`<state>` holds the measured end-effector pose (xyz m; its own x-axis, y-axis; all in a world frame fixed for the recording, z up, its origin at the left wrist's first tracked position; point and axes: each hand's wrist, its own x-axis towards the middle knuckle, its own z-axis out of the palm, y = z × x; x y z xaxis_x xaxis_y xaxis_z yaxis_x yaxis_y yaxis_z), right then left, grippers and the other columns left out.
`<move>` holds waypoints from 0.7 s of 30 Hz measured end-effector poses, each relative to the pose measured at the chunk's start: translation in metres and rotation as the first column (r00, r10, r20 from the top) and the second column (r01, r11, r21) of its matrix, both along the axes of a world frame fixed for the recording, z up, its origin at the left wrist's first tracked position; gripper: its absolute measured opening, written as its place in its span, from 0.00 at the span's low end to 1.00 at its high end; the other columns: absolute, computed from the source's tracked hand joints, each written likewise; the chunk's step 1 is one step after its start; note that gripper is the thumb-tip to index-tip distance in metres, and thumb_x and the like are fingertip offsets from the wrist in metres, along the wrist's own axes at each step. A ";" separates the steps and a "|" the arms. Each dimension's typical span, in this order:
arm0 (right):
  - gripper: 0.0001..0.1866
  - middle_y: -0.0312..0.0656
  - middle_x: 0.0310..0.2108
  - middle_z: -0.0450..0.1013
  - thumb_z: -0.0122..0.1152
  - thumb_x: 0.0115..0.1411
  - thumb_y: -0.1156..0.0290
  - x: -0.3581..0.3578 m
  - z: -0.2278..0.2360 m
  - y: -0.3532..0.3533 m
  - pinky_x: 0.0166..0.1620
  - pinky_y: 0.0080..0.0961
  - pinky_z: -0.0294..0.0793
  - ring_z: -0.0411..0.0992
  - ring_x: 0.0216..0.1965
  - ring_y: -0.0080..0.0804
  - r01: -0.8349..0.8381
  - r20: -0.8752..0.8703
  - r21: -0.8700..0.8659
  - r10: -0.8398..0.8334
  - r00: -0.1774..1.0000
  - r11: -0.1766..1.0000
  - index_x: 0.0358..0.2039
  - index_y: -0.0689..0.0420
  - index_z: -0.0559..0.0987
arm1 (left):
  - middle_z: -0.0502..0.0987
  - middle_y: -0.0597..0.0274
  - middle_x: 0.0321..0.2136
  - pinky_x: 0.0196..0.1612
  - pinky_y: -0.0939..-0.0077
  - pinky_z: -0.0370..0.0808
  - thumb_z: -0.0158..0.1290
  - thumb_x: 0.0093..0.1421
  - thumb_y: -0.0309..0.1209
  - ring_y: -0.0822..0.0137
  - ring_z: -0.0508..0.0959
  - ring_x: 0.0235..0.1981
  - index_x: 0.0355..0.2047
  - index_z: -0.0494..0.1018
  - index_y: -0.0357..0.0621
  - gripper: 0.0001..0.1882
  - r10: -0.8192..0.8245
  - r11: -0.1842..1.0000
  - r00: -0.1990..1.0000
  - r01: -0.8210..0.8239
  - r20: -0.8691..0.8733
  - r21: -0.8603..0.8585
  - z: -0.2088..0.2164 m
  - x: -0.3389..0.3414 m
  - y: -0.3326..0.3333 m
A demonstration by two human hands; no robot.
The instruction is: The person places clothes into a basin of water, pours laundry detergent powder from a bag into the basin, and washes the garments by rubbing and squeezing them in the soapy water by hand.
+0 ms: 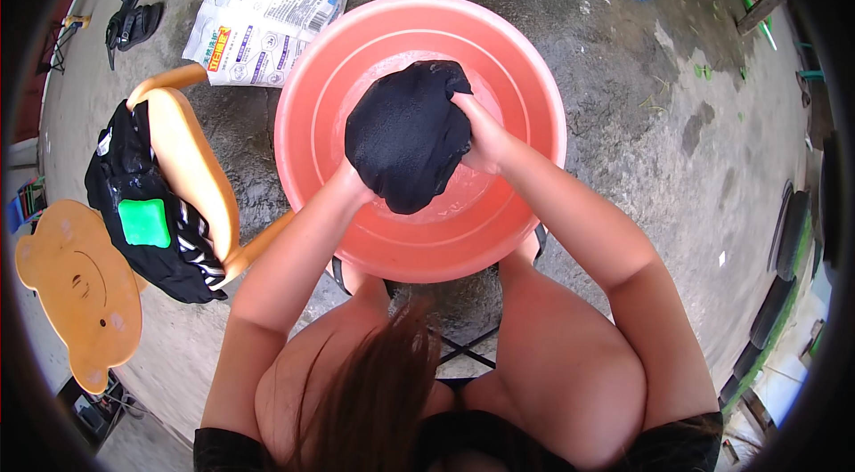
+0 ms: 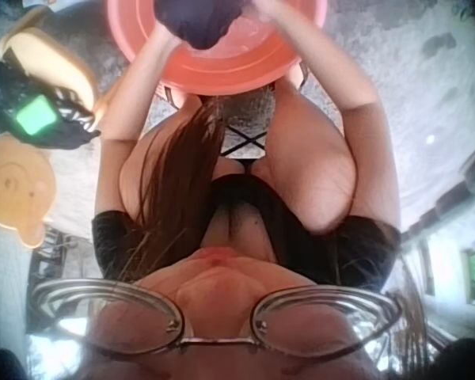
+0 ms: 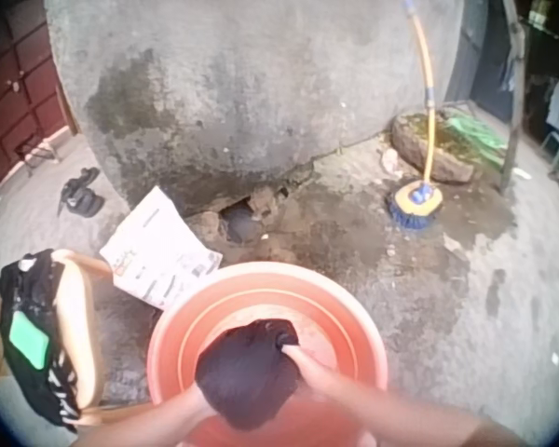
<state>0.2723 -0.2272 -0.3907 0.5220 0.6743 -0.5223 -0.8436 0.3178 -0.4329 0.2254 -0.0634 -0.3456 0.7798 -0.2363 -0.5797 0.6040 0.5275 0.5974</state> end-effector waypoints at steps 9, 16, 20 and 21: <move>0.14 0.46 0.39 0.75 0.54 0.54 0.69 0.015 0.006 -0.003 0.44 0.32 0.75 0.75 0.43 0.36 0.279 0.137 -0.266 -0.250 0.958 0.923 0.41 0.62 0.75 | 0.71 0.51 0.53 0.51 0.60 0.73 0.42 0.63 0.40 0.57 0.74 0.51 0.60 0.62 0.39 0.27 0.120 0.992 0.991 -0.122 0.055 0.028 -0.044 -0.019 0.010; 0.11 0.42 0.34 0.76 0.51 0.55 0.75 0.002 0.054 0.007 0.41 0.29 0.76 0.76 0.34 0.31 0.317 0.042 -0.109 -0.315 0.948 0.942 0.38 0.64 0.76 | 0.72 0.47 0.48 0.53 0.59 0.70 0.48 0.58 0.42 0.51 0.74 0.51 0.54 0.65 0.42 0.26 -0.528 0.679 0.726 0.049 0.441 0.732 -0.005 -0.001 -0.008; 0.11 0.41 0.35 0.76 0.50 0.56 0.75 -0.007 0.093 0.021 0.42 0.27 0.75 0.76 0.36 0.28 0.258 0.111 -0.077 -0.249 0.962 0.963 0.38 0.63 0.76 | 0.72 0.49 0.36 0.43 0.57 0.71 0.57 0.47 0.30 0.50 0.75 0.42 0.44 0.66 0.43 0.23 -0.591 0.357 0.707 -0.203 0.389 0.912 0.063 0.006 -0.027; 0.14 0.40 0.36 0.76 0.48 0.54 0.78 -0.007 0.096 0.023 0.44 0.26 0.75 0.75 0.38 0.27 0.247 0.205 -0.084 -0.225 0.952 0.965 0.41 0.64 0.75 | 0.73 0.49 0.39 0.45 0.58 0.72 0.56 0.48 0.31 0.50 0.75 0.43 0.47 0.67 0.42 0.24 -0.521 0.444 0.734 -0.201 0.434 0.873 0.056 0.002 -0.023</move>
<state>0.2657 -0.2046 -0.2942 0.7571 0.4649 -0.4590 -0.6474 0.4402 -0.6221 0.2271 -0.0869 -0.2900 0.9960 -0.0891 0.0041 -0.0496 -0.5160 0.8551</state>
